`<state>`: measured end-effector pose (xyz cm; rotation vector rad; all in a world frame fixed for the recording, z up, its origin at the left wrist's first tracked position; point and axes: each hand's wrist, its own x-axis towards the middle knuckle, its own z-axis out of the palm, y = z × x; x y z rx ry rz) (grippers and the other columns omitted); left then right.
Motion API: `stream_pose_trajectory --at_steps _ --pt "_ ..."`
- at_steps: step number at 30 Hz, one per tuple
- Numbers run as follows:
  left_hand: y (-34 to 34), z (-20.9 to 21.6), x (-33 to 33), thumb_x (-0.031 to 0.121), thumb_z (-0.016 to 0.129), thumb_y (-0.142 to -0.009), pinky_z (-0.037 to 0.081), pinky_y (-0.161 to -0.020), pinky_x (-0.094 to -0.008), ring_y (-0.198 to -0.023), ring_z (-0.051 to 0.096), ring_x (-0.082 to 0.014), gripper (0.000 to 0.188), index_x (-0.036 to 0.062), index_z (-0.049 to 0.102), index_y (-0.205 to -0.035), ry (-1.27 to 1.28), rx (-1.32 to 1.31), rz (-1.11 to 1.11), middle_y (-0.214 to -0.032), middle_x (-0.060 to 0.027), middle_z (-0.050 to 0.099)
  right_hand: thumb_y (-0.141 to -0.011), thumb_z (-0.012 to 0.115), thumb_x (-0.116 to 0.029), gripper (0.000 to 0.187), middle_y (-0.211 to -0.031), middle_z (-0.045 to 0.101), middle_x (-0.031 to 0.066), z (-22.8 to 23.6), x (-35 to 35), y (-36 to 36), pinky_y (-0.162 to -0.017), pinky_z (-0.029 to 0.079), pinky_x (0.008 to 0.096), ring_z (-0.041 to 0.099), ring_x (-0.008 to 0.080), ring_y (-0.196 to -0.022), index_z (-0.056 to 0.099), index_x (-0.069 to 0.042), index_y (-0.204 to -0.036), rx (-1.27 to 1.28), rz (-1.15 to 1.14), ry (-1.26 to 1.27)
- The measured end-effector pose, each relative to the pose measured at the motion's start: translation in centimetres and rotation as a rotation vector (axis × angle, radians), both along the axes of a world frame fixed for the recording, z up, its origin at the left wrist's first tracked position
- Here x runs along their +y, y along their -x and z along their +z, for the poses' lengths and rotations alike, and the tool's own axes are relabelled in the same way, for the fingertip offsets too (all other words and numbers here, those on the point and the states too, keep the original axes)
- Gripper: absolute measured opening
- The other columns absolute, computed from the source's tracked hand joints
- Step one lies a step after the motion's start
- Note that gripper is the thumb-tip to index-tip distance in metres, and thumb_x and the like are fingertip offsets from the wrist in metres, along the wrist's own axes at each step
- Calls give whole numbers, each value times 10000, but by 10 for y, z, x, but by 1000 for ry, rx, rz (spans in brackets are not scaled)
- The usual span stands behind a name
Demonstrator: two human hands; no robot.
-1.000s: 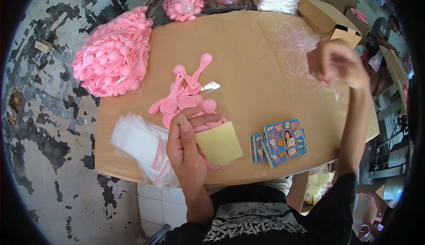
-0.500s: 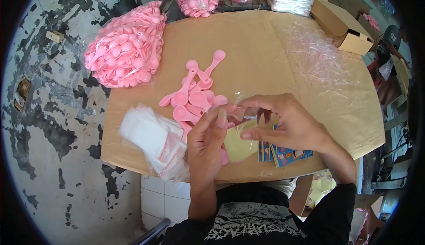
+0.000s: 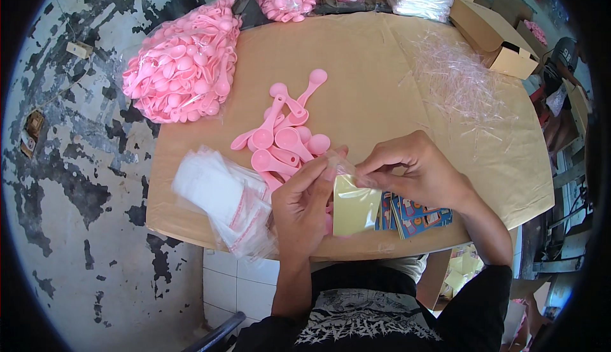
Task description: The person repeatedly picks up pink plastic spoons and small printed cards, places them into clear plastic bags, and sets the filled bags aside on the table. The process is continuous and repetitive throughout the clip.
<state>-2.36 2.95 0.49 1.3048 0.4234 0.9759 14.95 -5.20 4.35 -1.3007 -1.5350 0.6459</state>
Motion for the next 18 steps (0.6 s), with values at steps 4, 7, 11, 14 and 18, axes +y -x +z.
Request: stream_pose_trajectory --at_steps 4,7,11,14,18 --pt "3 -4 5 81 544 -968 506 -801 -241 -948 621 -124 239 -61 610 -1148 34 25 -44 -1119 -158 652 -893 643 -37 180 -913 715 56 7 -5 -2 -712 525 224 623 64 -812 690 -7 -1064 93 50 162" --pt "11 2 10 73 539 -966 522 -758 -238 -924 624 -115 242 -53 585 -1167 196 -1 -175 -1106 -146 651 -893 648 -44 190 -901 714 49 4 -7 -2 -698 512 215 602 46 -790 689 -2 -1073 186 -18 182" --pt "11 5 8 47 528 -961 537 -707 -246 -892 631 -113 259 -39 543 -1205 183 68 -253 -1049 -120 656 -870 627 12 183 -858 715 59 -6 -8 -5 -615 490 220 609 44 -704 709 1 -1033 188 -77 116" --pt "13 5 9 39 532 -957 538 -707 -246 -905 632 -120 229 -35 548 -1173 209 66 -266 -1063 -124 653 -826 608 53 225 -819 711 75 -11 -11 -14 -615 484 228 624 77 -685 720 -10 -1010 101 -2 5" --pt "19 -1 14 11 510 -953 526 -779 -260 -956 625 -136 179 -35 548 -1122 157 56 -323 -1086 -143 648 -747 565 114 331 -799 700 92 -7 -9 -20 -686 506 269 657 150 -735 724 -17 -1006 -10 61 -78"
